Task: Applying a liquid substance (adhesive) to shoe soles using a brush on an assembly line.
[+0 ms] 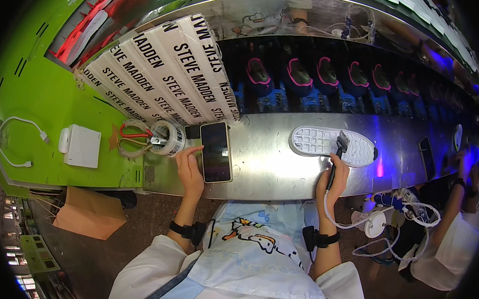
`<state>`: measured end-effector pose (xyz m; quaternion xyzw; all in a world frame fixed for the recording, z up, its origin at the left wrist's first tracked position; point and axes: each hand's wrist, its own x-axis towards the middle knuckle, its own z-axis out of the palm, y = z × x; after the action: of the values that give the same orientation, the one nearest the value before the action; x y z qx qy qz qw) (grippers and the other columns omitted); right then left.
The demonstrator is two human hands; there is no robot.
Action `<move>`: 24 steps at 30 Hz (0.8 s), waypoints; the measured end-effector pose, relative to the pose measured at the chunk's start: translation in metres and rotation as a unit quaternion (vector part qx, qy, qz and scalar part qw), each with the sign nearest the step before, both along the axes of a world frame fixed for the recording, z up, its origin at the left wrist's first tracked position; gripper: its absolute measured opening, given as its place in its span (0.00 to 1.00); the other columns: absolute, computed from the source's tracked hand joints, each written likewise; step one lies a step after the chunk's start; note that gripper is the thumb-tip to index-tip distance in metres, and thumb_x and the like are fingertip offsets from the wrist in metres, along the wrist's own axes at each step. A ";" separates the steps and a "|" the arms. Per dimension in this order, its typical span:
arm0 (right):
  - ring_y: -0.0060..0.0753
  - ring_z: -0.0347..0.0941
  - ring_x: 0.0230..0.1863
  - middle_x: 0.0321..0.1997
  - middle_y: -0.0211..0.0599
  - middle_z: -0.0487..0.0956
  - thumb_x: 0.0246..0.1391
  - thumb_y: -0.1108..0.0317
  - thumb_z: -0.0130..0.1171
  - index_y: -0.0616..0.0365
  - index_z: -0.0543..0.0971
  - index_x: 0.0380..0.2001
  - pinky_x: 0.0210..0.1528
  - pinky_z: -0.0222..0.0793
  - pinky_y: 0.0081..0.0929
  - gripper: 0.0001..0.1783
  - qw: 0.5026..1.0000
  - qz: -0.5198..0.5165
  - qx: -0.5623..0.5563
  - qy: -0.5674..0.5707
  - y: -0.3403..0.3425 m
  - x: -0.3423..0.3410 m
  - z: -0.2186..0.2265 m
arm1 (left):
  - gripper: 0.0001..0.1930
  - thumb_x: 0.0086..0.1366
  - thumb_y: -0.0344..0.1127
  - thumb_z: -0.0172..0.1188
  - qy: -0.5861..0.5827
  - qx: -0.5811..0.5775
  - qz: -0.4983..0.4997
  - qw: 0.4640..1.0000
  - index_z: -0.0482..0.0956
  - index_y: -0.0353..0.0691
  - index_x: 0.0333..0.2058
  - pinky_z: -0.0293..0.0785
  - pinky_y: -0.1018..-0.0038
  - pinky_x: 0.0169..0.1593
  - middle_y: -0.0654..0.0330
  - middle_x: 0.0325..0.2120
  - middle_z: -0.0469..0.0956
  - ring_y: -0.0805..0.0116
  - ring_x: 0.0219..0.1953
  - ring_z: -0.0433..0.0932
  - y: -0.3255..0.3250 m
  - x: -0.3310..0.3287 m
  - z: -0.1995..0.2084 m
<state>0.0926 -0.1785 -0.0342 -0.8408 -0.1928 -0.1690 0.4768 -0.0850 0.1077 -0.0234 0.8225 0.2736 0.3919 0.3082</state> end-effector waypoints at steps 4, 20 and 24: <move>0.48 0.70 0.46 0.42 0.48 0.74 0.42 0.86 0.45 0.63 0.74 0.46 0.53 0.64 0.35 0.25 1.000 -0.002 -0.011 -0.003 -0.001 0.001 -0.003 | 0.15 0.67 0.32 0.42 0.016 0.015 -0.011 1.000 0.79 0.35 0.40 0.66 0.68 0.48 0.54 0.35 0.73 0.59 0.41 0.70 0.000 0.000 0.001; 0.43 0.72 0.43 0.41 0.46 0.76 0.56 0.78 0.51 0.63 0.75 0.45 0.48 0.66 0.32 0.14 1.000 -0.018 0.004 0.003 0.002 0.000 -0.001 | 0.15 0.68 0.33 0.42 0.013 0.016 -0.018 1.000 0.80 0.36 0.40 0.65 0.68 0.48 0.54 0.32 0.74 0.60 0.40 0.69 0.000 -0.001 -0.002; 0.43 0.73 0.43 0.41 0.46 0.76 0.56 0.78 0.51 0.63 0.76 0.45 0.48 0.67 0.31 0.13 1.000 -0.019 0.011 0.009 0.002 0.001 -0.003 | 0.15 0.68 0.33 0.42 0.016 0.015 -0.014 1.000 0.80 0.36 0.40 0.65 0.68 0.48 0.54 0.33 0.74 0.60 0.40 0.69 0.001 -0.002 -0.003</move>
<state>0.0931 -0.1764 -0.0373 -0.8406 -0.1705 -0.1730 0.4842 -0.0871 0.1090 -0.0264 0.8373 0.2608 0.3780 0.2968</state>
